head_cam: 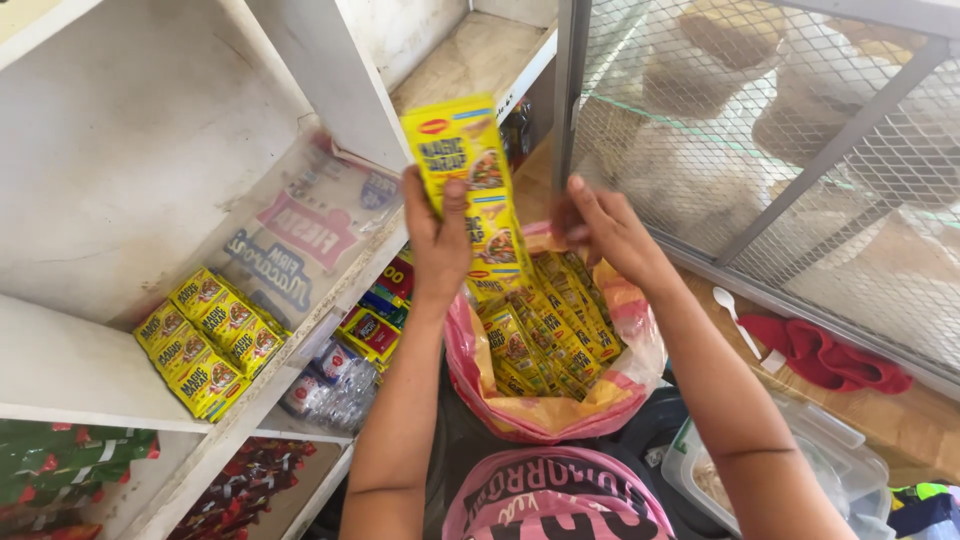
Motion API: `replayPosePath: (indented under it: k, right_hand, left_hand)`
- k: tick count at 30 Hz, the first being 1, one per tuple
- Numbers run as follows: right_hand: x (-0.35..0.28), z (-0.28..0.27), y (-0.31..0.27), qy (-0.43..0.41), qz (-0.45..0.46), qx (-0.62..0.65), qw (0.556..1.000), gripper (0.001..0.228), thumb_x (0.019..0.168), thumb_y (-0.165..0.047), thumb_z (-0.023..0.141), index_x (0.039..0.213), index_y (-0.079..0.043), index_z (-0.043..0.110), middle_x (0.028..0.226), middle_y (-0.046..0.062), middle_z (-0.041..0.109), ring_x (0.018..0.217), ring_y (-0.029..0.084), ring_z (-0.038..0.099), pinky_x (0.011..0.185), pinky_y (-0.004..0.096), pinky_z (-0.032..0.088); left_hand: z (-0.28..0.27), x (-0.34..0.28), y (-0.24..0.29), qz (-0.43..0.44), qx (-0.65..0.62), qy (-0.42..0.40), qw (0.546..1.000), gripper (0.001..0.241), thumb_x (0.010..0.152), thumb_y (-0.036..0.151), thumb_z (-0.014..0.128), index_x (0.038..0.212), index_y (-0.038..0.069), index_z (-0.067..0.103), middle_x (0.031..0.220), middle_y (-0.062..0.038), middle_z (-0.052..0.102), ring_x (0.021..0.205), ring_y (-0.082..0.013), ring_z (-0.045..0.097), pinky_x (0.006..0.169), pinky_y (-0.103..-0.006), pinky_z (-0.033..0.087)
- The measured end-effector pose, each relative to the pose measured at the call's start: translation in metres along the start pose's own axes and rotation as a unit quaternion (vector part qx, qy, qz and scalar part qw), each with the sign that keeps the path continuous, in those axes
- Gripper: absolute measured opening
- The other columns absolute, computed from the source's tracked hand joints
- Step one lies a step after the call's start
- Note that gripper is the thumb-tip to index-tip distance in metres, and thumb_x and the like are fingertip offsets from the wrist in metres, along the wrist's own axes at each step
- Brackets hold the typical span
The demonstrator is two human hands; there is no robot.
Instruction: Organizing small seasoning packets from a bag into stacks and stocking them on a grocery store shelf.
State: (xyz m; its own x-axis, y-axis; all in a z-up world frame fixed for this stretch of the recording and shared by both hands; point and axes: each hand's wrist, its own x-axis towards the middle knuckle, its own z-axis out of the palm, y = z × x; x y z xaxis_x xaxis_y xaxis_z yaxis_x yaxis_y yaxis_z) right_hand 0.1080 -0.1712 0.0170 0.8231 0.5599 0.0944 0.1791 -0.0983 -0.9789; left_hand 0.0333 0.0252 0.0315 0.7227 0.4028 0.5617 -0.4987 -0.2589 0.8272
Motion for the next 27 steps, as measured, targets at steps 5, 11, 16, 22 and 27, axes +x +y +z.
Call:
replayPosePath:
  k: [5, 11, 16, 22, 27]
  right_hand:
    - [0.007, 0.017, 0.052, -0.156, 0.234, 0.015, 0.959, 0.093, 0.101, -0.073, 0.025, 0.093, 0.005, 0.076, 0.081, 0.023, 0.076, 0.072, 0.031, 0.077, 0.068, 0.044, 0.065]
    - [0.021, 0.034, 0.067, -0.013, 0.161, 0.197, 0.967, 0.041, 0.093, -0.025, 0.077, 0.125, 0.001, 0.069, 0.098, 0.006, 0.071, 0.078, 0.014, 0.071, 0.071, 0.039, 0.068]
    - [0.012, 0.044, 0.056, -0.042, -0.016, 0.081, 0.996, 0.027, 0.102, -0.024, 0.067, 0.12, -0.005, 0.075, 0.1, 0.001, 0.072, 0.092, 0.006, 0.062, 0.076, 0.026, 0.06]
    - [0.0, 0.068, 0.029, -0.12, -0.16, -0.067, 0.977, 0.057, 0.104, -0.034, 0.054, 0.145, 0.004, 0.051, 0.131, 0.03, 0.062, 0.131, 0.038, 0.056, 0.108, 0.056, 0.044]
    - [0.005, 0.102, -0.004, -0.14, -0.186, -0.107, 0.967, 0.045, 0.102, -0.029, 0.062, 0.134, 0.002, 0.057, 0.114, 0.026, 0.063, 0.113, 0.042, 0.065, 0.098, 0.056, 0.051]
  left_hand:
    - [-0.018, -0.013, -0.016, 0.13, 0.012, 0.046, 0.99, 0.049, 0.109, 0.042, 0.049, 0.144, 0.009, 0.041, 0.108, -0.01, 0.057, 0.105, -0.0209, 0.061, 0.1, -0.045, 0.048]
    - [-0.025, -0.058, -0.064, 0.197, -0.069, -0.003, 0.978, 0.064, 0.1, 0.027, 0.055, 0.15, -0.001, 0.027, 0.113, -0.011, 0.059, 0.098, -0.0238, 0.063, 0.096, -0.0484, 0.052]
    - [-0.016, -0.043, -0.036, 0.109, 0.002, 0.092, 0.99, 0.047, 0.109, 0.034, 0.05, 0.147, 0.009, 0.041, 0.121, -0.009, 0.057, 0.115, -0.0162, 0.056, 0.107, -0.0409, 0.043]
    - [-0.039, -0.026, -0.01, -0.036, -0.008, 0.176, 0.984, 0.045, 0.104, 0.046, 0.048, 0.122, 0.005, 0.049, 0.106, -0.009, 0.06, 0.091, -0.0165, 0.059, 0.086, -0.0329, 0.05]
    - [-0.053, -0.032, -0.001, -0.153, -0.042, 0.241, 0.957, 0.059, 0.103, 0.049, 0.05, 0.135, 0.0, 0.047, 0.126, -0.022, 0.053, 0.115, -0.029, 0.048, 0.1, -0.0409, 0.04]
